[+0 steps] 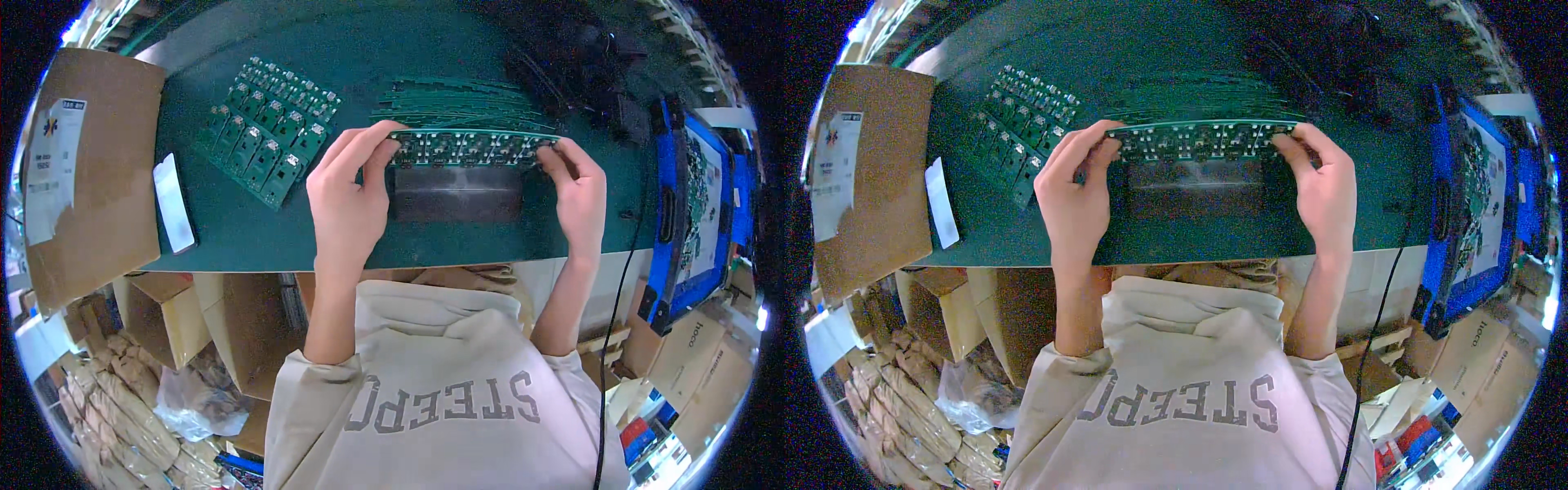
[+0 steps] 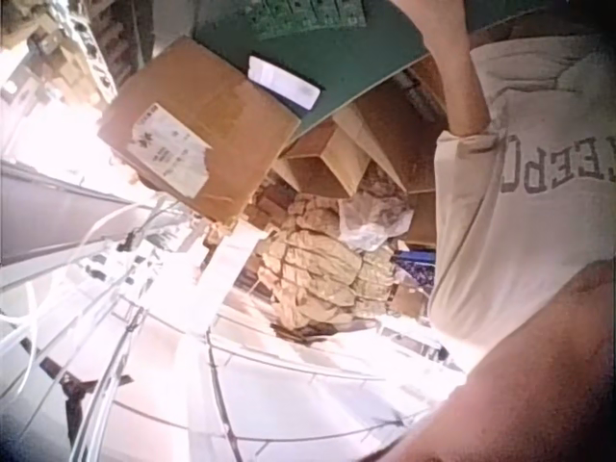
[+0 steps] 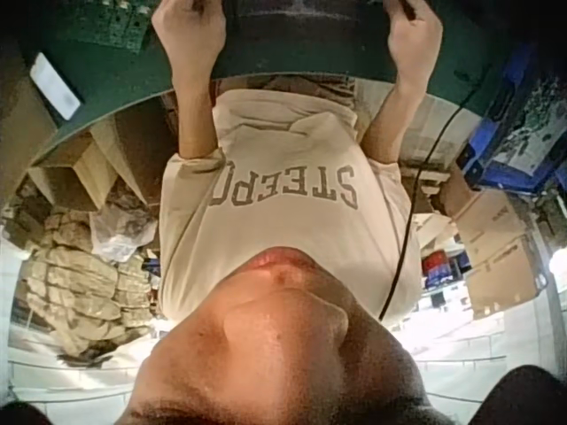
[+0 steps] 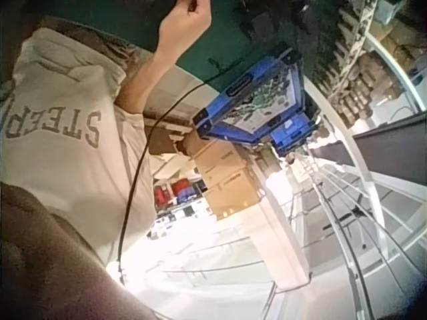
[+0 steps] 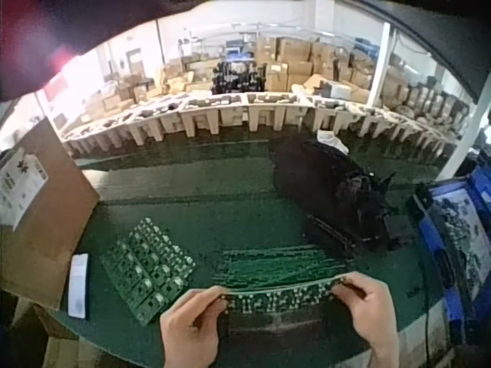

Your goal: The recorder is picking up and inspecting or assembling small electronic components on printed circuit boards at a manual assembly station.

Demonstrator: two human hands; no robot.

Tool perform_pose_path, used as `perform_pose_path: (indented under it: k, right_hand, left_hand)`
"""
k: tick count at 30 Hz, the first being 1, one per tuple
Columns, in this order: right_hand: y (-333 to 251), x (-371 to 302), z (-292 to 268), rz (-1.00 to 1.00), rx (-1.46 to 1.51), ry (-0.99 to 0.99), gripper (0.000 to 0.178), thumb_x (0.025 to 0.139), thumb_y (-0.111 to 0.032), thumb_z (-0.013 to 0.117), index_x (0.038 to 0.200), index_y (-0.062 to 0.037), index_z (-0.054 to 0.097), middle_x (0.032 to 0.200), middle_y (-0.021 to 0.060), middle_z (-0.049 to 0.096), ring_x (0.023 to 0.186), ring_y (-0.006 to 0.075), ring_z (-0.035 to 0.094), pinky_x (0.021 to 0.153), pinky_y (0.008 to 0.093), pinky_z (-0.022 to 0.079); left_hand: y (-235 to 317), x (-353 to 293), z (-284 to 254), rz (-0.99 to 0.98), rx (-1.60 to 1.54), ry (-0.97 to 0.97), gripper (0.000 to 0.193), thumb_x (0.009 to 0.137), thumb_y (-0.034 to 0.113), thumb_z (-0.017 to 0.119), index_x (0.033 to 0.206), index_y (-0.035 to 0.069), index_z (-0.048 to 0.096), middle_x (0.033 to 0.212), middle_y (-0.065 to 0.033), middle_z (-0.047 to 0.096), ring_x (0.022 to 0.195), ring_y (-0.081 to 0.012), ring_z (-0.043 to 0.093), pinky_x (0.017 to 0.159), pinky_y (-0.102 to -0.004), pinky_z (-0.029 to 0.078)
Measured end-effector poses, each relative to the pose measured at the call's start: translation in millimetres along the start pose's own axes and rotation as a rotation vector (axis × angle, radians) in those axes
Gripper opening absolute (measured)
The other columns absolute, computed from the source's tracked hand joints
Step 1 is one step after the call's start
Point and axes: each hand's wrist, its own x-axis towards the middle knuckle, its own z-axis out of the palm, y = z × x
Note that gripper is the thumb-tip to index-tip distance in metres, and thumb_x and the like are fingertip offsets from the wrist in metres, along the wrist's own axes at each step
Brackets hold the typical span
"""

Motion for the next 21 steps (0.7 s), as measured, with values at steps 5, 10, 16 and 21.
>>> perform_pose_path:
  k: [5, 10, 16, 21]
  right_hand:
    - [4.9, -1.0, 2.7, -0.013, -0.014, 0.008, 0.013, 0.097, -0.005, 0.068, 0.109, -0.0005, 0.073, 0.09, 0.0013, 0.071, 0.078, 0.0115, 0.059, 0.075, 0.0236, 0.045]
    - [10.3, -0.6, 3.4, -0.014, -0.019, 0.026, 0.012, 0.097, -0.007, 0.068, 0.106, 0.0002, 0.073, 0.088, 0.0019, 0.071, 0.077, 0.012, 0.059, 0.074, 0.0241, 0.046]
    - [4.7, 5.9, 4.6, 0.003, -0.016, 0.026, 0.012, 0.097, -0.01, 0.071, 0.104, -0.0009, 0.073, 0.085, 0.001, 0.071, 0.073, 0.0121, 0.057, 0.068, 0.0247, 0.044]
    - [2.2, 10.0, 1.2, 0.065, 0.005, -0.016, 0.012, 0.096, -0.012, 0.071, 0.101, -0.0012, 0.073, 0.082, 0.0011, 0.07, 0.071, 0.0122, 0.057, 0.067, 0.0252, 0.044]
  left_hand:
    - [-1.1, 0.1, -0.4, -0.005, 0.005, 0.015, 0.029, 0.087, -0.011, 0.069, 0.111, 0.004, 0.078, 0.097, -0.0049, 0.076, 0.076, -0.0169, 0.064, 0.067, -0.0269, 0.05]
    - [2.5, 2.3, -2.2, -0.035, -0.005, -0.017, 0.029, 0.087, -0.011, 0.069, 0.11, 0.004, 0.078, 0.097, -0.0048, 0.076, 0.076, -0.0169, 0.064, 0.067, -0.0271, 0.05]
    - [0.5, 4.3, 1.9, -0.133, -0.023, -0.005, 0.028, 0.088, -0.01, 0.068, 0.11, 0.005, 0.078, 0.096, -0.0046, 0.076, 0.075, -0.0169, 0.064, 0.068, -0.0281, 0.05]
    - [13.1, 6.7, 7.7, -0.28, -0.056, 0.001, 0.027, 0.089, -0.007, 0.068, 0.111, 0.006, 0.078, 0.095, -0.0047, 0.075, 0.077, -0.0178, 0.063, 0.07, -0.0297, 0.051]
